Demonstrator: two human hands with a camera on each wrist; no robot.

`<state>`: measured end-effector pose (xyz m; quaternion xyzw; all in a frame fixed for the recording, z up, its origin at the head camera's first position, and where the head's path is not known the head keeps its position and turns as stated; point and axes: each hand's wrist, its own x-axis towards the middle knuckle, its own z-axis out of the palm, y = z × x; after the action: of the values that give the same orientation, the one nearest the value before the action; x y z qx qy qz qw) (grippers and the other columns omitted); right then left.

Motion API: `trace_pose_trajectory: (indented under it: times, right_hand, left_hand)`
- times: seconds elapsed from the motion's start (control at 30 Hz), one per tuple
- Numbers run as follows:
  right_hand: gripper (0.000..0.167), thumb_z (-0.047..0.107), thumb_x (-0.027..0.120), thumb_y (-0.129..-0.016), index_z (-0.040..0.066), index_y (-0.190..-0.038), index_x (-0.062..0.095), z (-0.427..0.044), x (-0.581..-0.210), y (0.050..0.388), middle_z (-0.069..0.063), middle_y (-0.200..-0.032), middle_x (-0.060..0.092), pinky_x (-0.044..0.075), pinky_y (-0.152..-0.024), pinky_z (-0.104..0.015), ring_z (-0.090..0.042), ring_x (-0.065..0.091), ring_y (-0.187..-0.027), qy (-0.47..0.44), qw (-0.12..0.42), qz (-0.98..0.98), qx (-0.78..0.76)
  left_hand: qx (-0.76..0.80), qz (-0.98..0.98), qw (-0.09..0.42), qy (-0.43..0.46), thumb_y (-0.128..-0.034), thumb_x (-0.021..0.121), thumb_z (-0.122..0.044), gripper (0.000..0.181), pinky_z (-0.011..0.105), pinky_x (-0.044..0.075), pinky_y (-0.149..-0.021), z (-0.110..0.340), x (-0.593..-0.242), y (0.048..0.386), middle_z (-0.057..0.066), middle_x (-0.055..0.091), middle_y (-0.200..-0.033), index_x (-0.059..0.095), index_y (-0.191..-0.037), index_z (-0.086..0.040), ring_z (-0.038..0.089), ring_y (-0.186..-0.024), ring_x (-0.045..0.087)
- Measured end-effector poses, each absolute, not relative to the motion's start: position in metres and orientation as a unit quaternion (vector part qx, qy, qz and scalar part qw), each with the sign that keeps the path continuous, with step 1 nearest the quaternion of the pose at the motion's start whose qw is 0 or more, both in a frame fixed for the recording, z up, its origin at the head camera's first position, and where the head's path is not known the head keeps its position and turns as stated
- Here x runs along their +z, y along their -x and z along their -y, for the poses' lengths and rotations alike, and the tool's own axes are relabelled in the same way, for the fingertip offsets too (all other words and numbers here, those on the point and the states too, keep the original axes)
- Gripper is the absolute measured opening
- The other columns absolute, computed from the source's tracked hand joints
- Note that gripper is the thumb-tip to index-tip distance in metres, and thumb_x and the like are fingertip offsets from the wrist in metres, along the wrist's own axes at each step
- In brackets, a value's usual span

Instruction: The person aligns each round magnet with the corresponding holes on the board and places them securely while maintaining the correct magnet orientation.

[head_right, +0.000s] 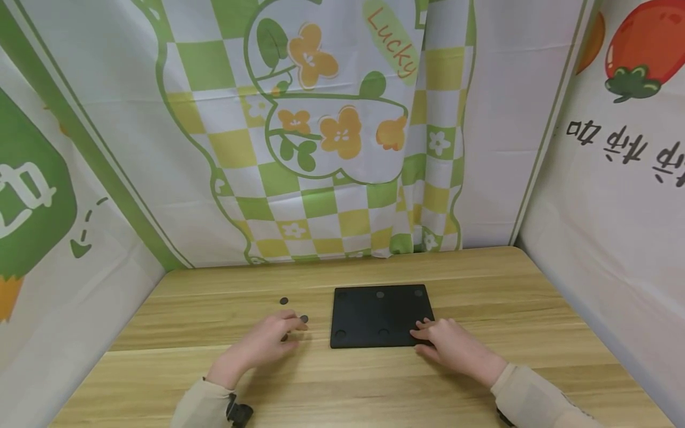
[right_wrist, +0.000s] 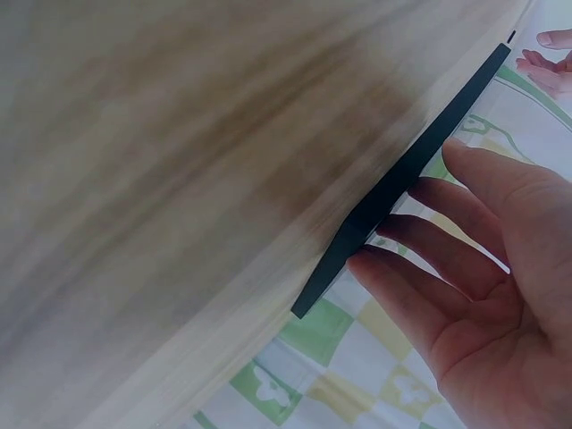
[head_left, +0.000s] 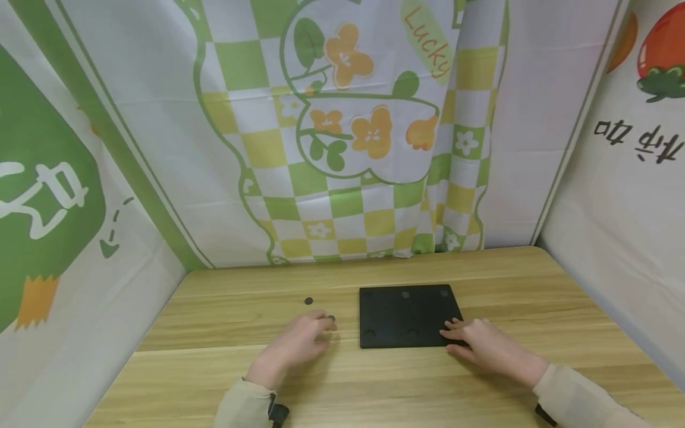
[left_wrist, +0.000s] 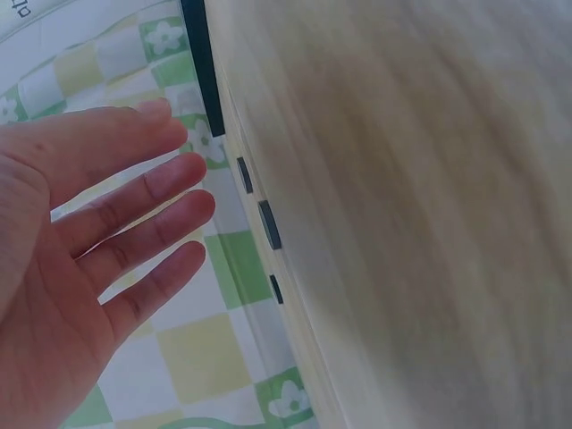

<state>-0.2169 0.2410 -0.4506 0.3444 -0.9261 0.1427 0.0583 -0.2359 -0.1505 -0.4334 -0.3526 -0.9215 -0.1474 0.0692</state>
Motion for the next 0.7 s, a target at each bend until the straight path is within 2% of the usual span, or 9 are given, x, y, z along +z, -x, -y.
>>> trace_pose_trajectory:
  times: [0.17, 0.37, 0.7]
  right_hand:
    - [0.031, 0.023, 0.065, -0.089, 0.003, -0.112, 0.07, -0.242, -0.451, 0.218, -0.024, -0.116, 0.064, 0.057, -0.078, -0.044, -0.038, 0.063, -0.105, -0.344, 0.06, 0.927, 0.139]
    - [0.031, 0.024, 0.065, -0.089, 0.004, -0.113, 0.07, -0.242, -0.452, 0.218, -0.023, -0.117, 0.064, 0.057, -0.078, -0.045, -0.038, 0.063, -0.106, -0.344, 0.058, 0.927, 0.14]
    - [0.032, 0.024, 0.065, -0.089, 0.003, -0.113, 0.069, -0.241, -0.451, 0.217, -0.024, -0.117, 0.064, 0.057, -0.079, -0.045, -0.038, 0.063, -0.106, -0.343, 0.056, 0.927, 0.142]
  left_hand:
    - [-0.166, 0.924, 0.048, 0.342, -0.0806, 0.072, -0.009, 0.026, 0.029, 0.054, -0.074, 0.157, -0.435, 0.238, 0.004, 0.064, -0.1, 0.07, -0.107, -0.006, 0.018, -0.086, 0.062]
    - [-0.187, 0.931, 0.019, 0.313, -0.0824, 0.071, -0.011, 0.027, 0.028, 0.054, -0.076, 0.163, -0.436, 0.242, 0.003, 0.061, -0.106, 0.069, -0.109, -0.009, 0.019, -0.09, 0.063]
    - [-0.205, 0.934, 0.008, 0.293, -0.0797, 0.073, -0.012, 0.029, 0.029, 0.054, -0.076, 0.17, -0.436, 0.246, 0.002, 0.061, -0.1, 0.068, -0.108, -0.01, 0.02, -0.092, 0.062]
